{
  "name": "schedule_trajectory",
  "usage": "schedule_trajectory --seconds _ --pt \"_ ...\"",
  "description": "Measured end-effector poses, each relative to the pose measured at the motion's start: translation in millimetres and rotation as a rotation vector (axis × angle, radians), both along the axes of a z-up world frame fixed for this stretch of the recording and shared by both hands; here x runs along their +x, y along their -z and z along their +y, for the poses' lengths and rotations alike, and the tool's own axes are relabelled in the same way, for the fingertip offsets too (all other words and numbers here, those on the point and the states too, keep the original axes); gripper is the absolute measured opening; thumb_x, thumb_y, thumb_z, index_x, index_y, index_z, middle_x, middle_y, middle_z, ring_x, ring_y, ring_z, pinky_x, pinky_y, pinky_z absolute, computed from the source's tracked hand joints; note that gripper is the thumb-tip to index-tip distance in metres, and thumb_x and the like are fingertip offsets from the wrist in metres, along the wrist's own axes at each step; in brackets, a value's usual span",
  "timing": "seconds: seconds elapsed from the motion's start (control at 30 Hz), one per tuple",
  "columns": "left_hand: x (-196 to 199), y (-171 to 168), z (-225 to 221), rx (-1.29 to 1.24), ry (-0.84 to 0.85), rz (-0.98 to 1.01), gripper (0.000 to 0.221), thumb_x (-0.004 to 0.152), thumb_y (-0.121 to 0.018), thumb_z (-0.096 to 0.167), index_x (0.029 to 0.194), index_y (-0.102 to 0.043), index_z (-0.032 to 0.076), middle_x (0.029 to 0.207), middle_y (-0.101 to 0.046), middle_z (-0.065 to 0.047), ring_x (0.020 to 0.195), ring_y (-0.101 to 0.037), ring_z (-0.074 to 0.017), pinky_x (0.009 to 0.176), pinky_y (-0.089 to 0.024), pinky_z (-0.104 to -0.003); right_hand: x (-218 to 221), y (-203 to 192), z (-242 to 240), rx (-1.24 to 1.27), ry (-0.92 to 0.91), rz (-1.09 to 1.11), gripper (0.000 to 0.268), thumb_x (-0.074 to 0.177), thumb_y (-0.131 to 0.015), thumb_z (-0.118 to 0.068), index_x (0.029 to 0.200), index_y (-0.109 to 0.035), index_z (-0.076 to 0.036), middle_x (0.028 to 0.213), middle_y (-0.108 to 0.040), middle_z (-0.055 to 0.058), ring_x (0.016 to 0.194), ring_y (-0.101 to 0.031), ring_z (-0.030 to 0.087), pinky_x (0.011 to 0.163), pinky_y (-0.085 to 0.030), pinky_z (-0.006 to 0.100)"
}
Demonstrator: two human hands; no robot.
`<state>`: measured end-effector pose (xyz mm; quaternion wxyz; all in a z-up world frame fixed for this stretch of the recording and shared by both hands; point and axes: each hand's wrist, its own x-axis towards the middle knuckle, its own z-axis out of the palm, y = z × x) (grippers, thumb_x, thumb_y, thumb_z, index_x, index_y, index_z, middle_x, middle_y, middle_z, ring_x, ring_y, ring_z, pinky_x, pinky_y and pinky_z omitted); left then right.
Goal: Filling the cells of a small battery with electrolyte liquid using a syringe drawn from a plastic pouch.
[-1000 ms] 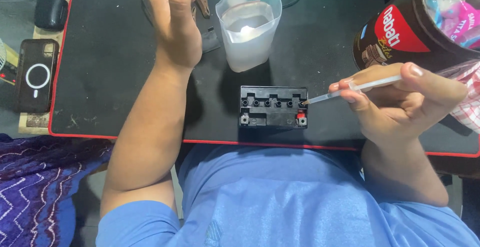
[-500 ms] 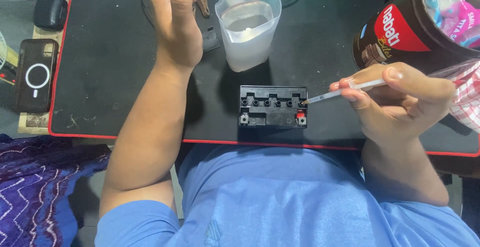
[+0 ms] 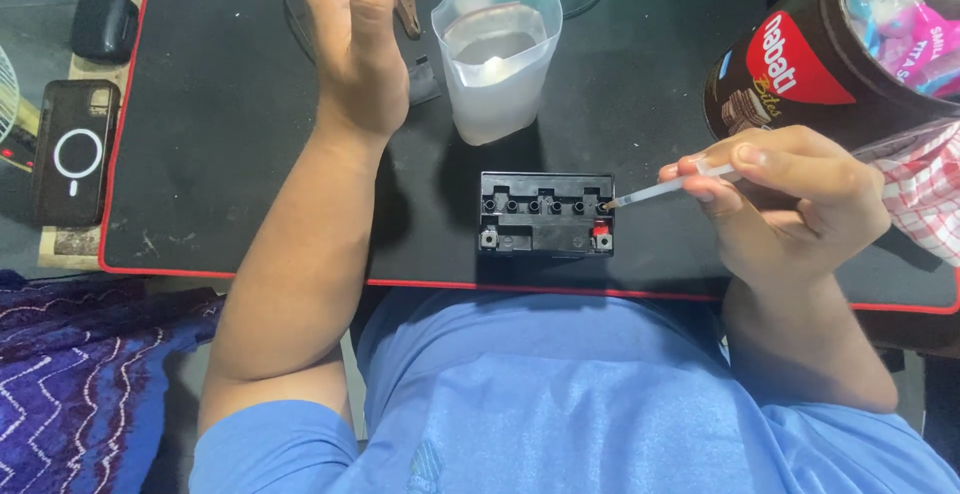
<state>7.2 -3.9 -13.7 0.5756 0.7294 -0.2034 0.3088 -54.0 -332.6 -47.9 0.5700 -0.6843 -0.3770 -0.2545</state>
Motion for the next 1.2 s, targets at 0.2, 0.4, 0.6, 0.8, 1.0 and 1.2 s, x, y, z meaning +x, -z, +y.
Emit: schedule_trajectory --seconds 0.2,0.4,0.6,0.8,1.0,1.2 --pt "1 4 1 0.007 -0.023 0.001 0.034 0.107 -0.038 0.043 0.108 -0.050 0.011 0.096 -0.048 -0.004 0.092 -0.053 -0.0201 0.088 -0.046 -0.035 2 -7 3 -0.056 0.018 -0.094 0.019 0.098 -0.073 0.009 0.105 -0.055 0.006 0.095 -0.061 0.026 0.079 -0.075 0.040 0.073 -0.070 0.046" --pt "0 1 1 0.024 -0.044 -0.005 0.034 0.106 -0.038 0.043 0.106 -0.049 0.010 0.094 -0.048 -0.005 0.091 -0.054 -0.0201 0.088 -0.044 -0.036 1 -9 7 -0.035 0.027 -0.084 0.016 0.098 -0.071 0.008 0.103 -0.057 0.006 0.088 -0.062 0.029 0.077 -0.073 0.038 0.071 -0.068 0.044" --pt "1 1 1 0.022 -0.065 -0.009 0.036 0.105 -0.038 0.043 0.102 -0.049 0.009 0.091 -0.048 -0.005 0.090 -0.055 -0.0209 0.085 -0.045 -0.036 1 -4 4 -0.031 0.037 -0.078 0.020 0.099 -0.073 0.006 0.106 -0.054 0.003 0.096 -0.061 0.024 0.078 -0.074 0.038 0.072 -0.070 0.045" --pt "0 0 1 0.000 -0.042 -0.020 0.035 0.106 -0.038 0.043 0.103 -0.048 0.010 0.093 -0.047 -0.004 0.090 -0.053 -0.0207 0.086 -0.046 -0.036 0 -6 8 0.020 0.054 0.028 0.021 0.101 -0.072 0.000 0.110 -0.053 -0.001 0.091 -0.063 0.029 0.080 -0.073 0.035 0.072 -0.068 0.043" --pt "1 2 5 -0.028 -0.042 -0.043 0.034 0.106 -0.038 0.042 0.100 -0.048 0.009 0.092 -0.047 -0.005 0.087 -0.052 -0.0190 0.080 -0.043 -0.034 -3 -12 10 0.001 0.047 0.082 0.024 0.101 -0.072 0.003 0.112 -0.050 0.001 0.092 -0.062 0.029 0.085 -0.074 0.036 0.076 -0.069 0.043" --pt "0 0 6 -0.015 -0.109 -0.057 0.040 0.105 -0.038 0.043 0.094 -0.050 0.007 0.088 -0.049 -0.006 0.074 -0.048 -0.0182 0.069 -0.040 -0.035 -1 -15 9 -0.045 0.063 -0.008 0.023 0.102 -0.074 0.008 0.112 -0.054 0.002 0.093 -0.065 0.024 0.087 -0.075 0.038 0.077 -0.068 0.044"
